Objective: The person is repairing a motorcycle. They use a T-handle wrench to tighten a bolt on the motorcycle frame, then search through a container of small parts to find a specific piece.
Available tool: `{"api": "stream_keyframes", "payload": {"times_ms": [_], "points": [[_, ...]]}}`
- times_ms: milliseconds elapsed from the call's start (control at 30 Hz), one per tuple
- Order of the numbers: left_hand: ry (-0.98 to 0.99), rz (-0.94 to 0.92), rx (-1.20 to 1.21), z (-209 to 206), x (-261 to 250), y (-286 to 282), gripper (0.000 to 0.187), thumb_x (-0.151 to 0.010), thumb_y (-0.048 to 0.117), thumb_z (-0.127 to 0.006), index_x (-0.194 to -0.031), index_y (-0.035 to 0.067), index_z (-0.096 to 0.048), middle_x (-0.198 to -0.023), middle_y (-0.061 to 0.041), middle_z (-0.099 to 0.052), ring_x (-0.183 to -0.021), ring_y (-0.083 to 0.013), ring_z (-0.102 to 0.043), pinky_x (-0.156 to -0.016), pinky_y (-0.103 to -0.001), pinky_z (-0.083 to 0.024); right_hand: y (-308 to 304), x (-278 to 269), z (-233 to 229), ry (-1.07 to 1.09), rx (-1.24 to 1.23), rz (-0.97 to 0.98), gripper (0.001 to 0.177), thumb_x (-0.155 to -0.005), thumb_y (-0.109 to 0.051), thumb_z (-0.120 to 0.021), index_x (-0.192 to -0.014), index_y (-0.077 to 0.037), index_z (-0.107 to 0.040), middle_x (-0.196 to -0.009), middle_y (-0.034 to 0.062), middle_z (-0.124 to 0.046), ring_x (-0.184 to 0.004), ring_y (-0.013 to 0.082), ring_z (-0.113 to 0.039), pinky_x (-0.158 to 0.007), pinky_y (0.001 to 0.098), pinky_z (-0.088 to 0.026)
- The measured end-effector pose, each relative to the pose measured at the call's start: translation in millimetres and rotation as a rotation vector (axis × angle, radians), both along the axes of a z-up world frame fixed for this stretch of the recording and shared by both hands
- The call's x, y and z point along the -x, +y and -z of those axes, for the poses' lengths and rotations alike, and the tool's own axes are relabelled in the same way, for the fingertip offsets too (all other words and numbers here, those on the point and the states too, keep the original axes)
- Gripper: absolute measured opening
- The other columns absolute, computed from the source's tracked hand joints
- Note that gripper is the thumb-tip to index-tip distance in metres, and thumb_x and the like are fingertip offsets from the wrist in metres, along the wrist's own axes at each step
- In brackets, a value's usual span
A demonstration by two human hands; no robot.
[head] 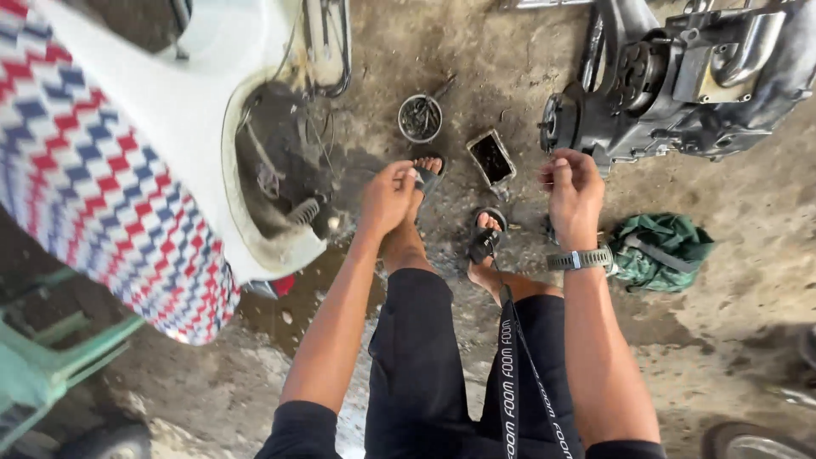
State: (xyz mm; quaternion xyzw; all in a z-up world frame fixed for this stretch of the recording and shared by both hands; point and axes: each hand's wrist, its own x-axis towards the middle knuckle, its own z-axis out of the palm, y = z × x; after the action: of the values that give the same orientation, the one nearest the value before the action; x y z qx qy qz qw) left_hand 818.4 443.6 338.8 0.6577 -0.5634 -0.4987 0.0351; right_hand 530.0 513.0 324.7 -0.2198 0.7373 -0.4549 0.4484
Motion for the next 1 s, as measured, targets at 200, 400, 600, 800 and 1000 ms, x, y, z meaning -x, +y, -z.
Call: {"api": "stream_keyframes", "payload": {"times_ms": [200, 400, 600, 800, 1000], "points": [[-0.056, 0.204, 0.067, 110, 25, -94, 0.038, -0.104, 0.041, -0.055, -0.127, 0.016, -0.071, -0.113, -0.018, -0.076, -0.107, -0.0351, -0.073, -0.098, -0.051, -0.056, 8, 5, 62, 0.285, 0.025, 0.411, 0.016, -0.106, -0.008, -0.055, -0.116, -0.001, -0.065, -0.091, 0.0142, -0.07, -0.078, 0.0168, -0.068, -0.068, 0.0267, -0.059], [0.116, 0.332, 0.247, 178, 109, -200, 0.056, -0.104, 0.046, -0.054, -0.13, -0.002, -0.063, -0.117, -0.027, -0.073, -0.11, -0.0437, -0.071, -0.096, -0.057, -0.055, 18, 7, 168, 0.617, 0.005, 0.939, 0.017, -0.104, -0.012, -0.054, -0.118, -0.011, -0.064, -0.097, 0.0071, -0.063, -0.089, 0.0136, -0.057, -0.075, 0.0278, -0.049], [0.398, 0.215, 0.393, 321, 171, -309, 0.084, -0.096, 0.071, -0.041, -0.151, 0.007, -0.042, -0.155, -0.017, -0.053, -0.142, -0.0287, -0.055, -0.116, -0.037, -0.041, 6, 26, 276, 0.974, 0.223, 1.063, 0.026, -0.109, -0.019, -0.051, -0.125, 0.002, -0.052, -0.119, 0.0164, -0.054, -0.111, 0.0304, -0.054, -0.101, 0.0414, -0.044], [0.727, 0.18, 0.504, 362, 209, -300, 0.061, -0.096, 0.058, -0.046, -0.113, 0.005, -0.073, -0.118, -0.007, -0.076, -0.114, -0.0158, -0.066, -0.1, -0.032, -0.049, 1, 36, 303, 1.01, 0.511, 1.144, 0.02, -0.108, -0.015, -0.049, -0.122, -0.002, -0.053, -0.117, 0.0135, -0.053, -0.111, 0.0273, -0.055, -0.105, 0.0389, -0.047], [0.739, 0.159, 0.484, 330, 186, -248, 0.063, -0.095, 0.061, -0.039, -0.12, 0.01, -0.066, -0.124, -0.012, -0.071, -0.121, -0.028, -0.065, -0.105, -0.041, -0.049, 19, 69, 313, 1.113, 0.741, 1.129, 0.021, -0.103, -0.001, -0.047, -0.123, -0.004, -0.051, -0.113, 0.0126, -0.05, -0.104, 0.028, -0.05, -0.094, 0.0405, -0.045]]}}
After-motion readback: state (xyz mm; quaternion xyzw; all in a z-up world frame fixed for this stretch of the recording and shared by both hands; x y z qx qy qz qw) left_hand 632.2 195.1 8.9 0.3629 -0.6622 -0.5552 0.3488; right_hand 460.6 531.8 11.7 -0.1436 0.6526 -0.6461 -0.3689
